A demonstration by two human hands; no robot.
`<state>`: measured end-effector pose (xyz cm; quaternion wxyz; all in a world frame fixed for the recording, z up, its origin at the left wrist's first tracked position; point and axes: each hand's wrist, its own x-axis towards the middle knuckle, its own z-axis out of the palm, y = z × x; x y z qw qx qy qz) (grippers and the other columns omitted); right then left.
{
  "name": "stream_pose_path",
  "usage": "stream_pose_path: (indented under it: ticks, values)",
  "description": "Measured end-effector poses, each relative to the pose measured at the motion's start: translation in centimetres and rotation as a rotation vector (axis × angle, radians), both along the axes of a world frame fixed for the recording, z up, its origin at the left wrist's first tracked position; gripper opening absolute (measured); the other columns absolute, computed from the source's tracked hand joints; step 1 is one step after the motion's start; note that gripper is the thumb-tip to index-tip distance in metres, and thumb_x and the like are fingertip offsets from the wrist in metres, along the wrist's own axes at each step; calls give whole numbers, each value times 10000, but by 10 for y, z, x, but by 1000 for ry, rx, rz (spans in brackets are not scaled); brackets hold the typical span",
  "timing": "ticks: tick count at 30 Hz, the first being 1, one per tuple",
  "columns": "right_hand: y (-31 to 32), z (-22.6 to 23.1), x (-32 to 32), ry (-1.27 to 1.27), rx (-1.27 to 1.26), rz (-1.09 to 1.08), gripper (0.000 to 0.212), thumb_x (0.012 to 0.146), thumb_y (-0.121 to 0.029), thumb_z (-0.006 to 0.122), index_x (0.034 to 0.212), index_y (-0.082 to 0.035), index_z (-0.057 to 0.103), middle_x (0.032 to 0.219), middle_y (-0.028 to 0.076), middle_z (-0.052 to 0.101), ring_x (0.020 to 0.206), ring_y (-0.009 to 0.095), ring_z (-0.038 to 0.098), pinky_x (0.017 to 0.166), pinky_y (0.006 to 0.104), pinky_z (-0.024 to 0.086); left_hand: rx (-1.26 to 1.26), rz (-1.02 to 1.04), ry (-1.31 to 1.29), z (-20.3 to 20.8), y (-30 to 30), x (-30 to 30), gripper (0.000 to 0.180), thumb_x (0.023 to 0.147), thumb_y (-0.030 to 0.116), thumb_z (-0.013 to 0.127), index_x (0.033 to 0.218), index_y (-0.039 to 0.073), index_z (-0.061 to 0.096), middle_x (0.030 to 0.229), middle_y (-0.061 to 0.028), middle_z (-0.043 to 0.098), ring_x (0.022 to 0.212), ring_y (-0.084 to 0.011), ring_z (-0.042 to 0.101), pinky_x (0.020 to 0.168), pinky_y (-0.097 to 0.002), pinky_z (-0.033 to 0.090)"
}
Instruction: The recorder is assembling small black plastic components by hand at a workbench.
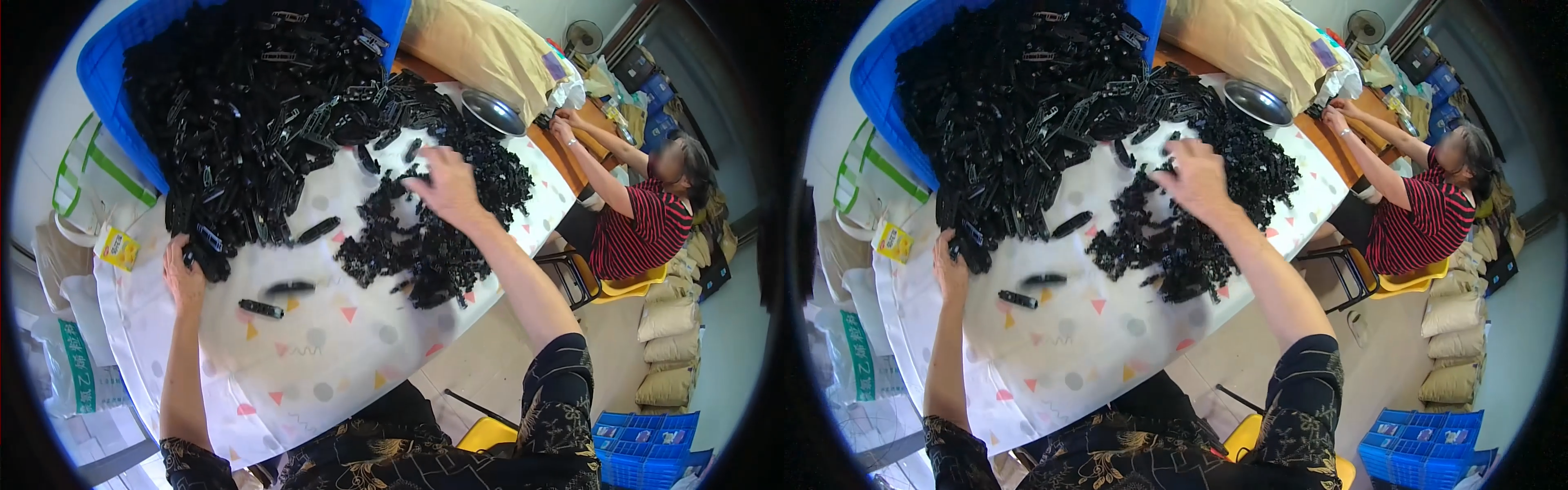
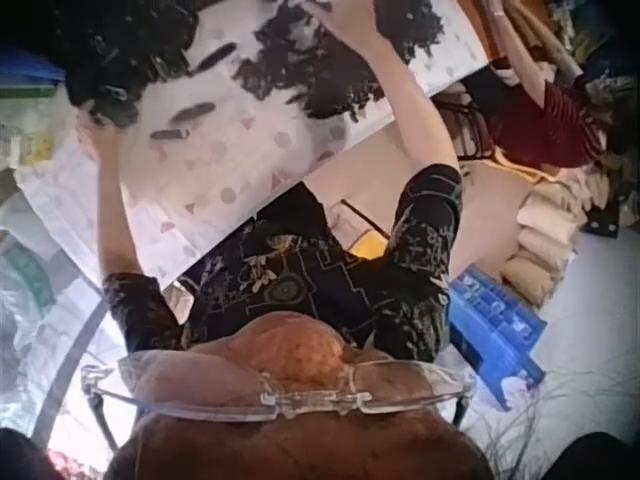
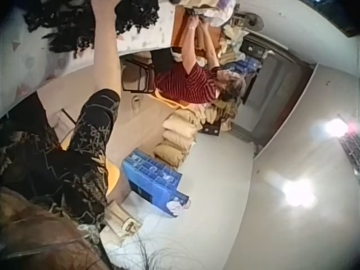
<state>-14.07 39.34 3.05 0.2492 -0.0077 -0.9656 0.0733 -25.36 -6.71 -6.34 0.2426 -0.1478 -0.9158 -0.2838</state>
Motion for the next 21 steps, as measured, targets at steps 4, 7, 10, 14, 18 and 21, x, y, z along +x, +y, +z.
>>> stream_pose_path:
  ticks: [4, 7, 10, 14, 18, 21]
  values:
    - [87, -9, 5, 49, 132, -325, 529, 752, -391, 693, 1174, -112, 535, 1128, 107, 533, 1055, 316, 513, 824, 444, 425, -16, 3, -18, -6, 0, -3, 510, 629, -77, 485, 1122, 47, 533, 1133, -104, 559, 1112, -301, 496, 992, -390, 356]
    - [114, -4, -11, -21, 119, -360, 543, 764, -405, 681, 1198, -121, 520, 1150, 92, 525, 1077, 309, 501, 853, 441, 408, 8, -9, -23, -8, -5, -4, 513, 634, -81, 486, 1133, 35, 526, 1153, -112, 550, 1108, -302, 497, 994, -390, 353]
    - [128, -6, -36, -59, 240, -250, 558, 776, -432, 668, 1216, -124, 512, 1144, 84, 523, 1096, 285, 493, 885, 428, 389, 23, -67, 3, -6, -7, -5, 494, 665, -85, 486, 1144, 28, 514, 1175, -131, 544, 1090, -306, 507, 980, -386, 372]
    - [140, -19, -71, -78, 335, -175, 561, 743, -485, 672, 1179, -157, 545, 1061, 79, 533, 1051, 265, 497, 842, 434, 393, 11, -53, -14, -6, -7, -2, 495, 668, -86, 482, 1151, 21, 507, 1182, -147, 540, 1095, -315, 507, 988, -387, 372]
    - [146, -29, -85, -277, 448, -287, 500, 759, -539, 628, 1141, -218, 587, 1048, 85, 508, 988, 296, 506, 780, 449, 416, 40, -34, -56, -4, -3, -3, 488, 674, -85, 486, 1153, 14, 504, 1189, -155, 537, 1110, -321, 504, 1000, -387, 368]
    - [133, -19, -86, -450, 383, -297, 493, 800, -524, 596, 1183, -214, 574, 1100, 115, 493, 997, 325, 509, 823, 458, 430, 42, -22, -84, -9, -7, -2, 501, 694, -95, 488, 1183, 14, 502, 1198, -144, 538, 1122, -301, 504, 1001, -368, 368]
